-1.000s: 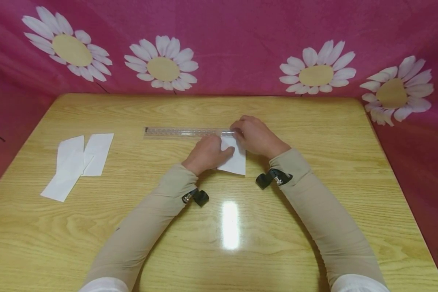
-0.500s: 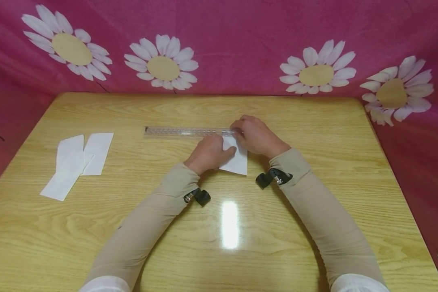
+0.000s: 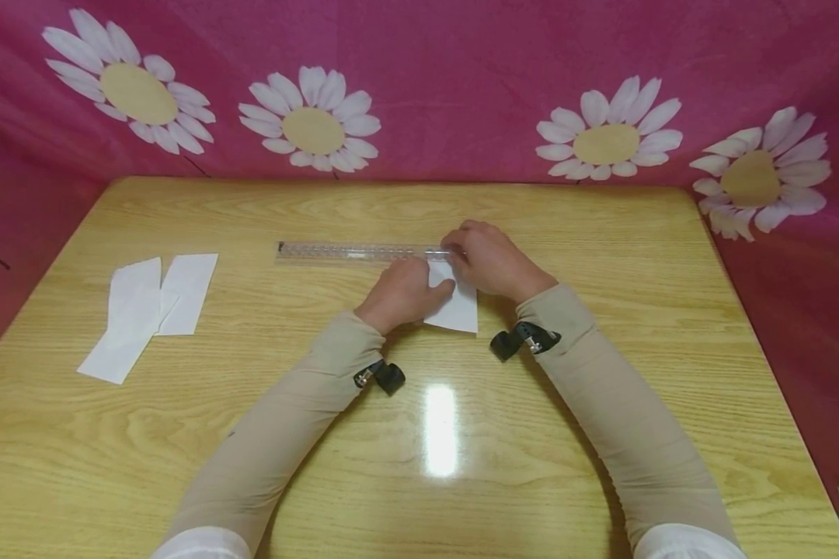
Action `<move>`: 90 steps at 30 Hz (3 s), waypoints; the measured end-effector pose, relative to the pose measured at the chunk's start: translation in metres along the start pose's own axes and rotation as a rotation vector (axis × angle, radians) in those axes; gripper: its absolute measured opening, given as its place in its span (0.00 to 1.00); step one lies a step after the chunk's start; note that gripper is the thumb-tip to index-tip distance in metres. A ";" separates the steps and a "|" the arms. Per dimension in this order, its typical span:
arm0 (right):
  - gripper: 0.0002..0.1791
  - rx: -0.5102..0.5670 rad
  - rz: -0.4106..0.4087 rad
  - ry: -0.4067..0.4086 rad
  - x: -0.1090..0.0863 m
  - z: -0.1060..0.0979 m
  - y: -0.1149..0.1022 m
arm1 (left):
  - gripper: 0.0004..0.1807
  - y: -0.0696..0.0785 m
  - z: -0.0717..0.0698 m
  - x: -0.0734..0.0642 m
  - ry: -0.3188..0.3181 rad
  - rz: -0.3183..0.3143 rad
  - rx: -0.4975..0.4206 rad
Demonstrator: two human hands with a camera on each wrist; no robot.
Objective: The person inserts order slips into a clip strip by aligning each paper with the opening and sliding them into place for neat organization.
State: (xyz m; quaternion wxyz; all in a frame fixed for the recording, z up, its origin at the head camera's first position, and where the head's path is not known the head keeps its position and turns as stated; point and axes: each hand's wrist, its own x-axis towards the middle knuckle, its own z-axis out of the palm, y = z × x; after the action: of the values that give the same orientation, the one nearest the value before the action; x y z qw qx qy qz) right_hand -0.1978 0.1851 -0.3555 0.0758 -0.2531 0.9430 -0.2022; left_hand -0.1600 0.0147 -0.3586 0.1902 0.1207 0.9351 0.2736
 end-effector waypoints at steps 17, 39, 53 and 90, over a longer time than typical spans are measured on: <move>0.18 -0.003 -0.023 0.011 -0.001 0.000 0.003 | 0.21 0.003 0.001 0.000 0.000 0.022 -0.002; 0.17 -0.019 -0.064 0.028 0.000 0.001 0.003 | 0.24 0.003 0.002 0.001 0.037 0.111 0.125; 0.17 -0.012 -0.063 0.021 0.000 0.001 0.002 | 0.22 -0.003 -0.004 -0.004 0.016 0.145 0.121; 0.18 -0.016 -0.043 0.022 -0.002 0.004 0.003 | 0.23 -0.084 -0.070 -0.058 0.285 0.035 0.038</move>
State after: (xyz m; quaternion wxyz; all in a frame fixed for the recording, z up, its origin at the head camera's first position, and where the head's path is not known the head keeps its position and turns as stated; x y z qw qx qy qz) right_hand -0.1963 0.1876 -0.3599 0.0590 -0.2715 0.9398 -0.1990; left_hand -0.1477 -0.1062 -0.3341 0.0482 0.1005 0.9553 0.2738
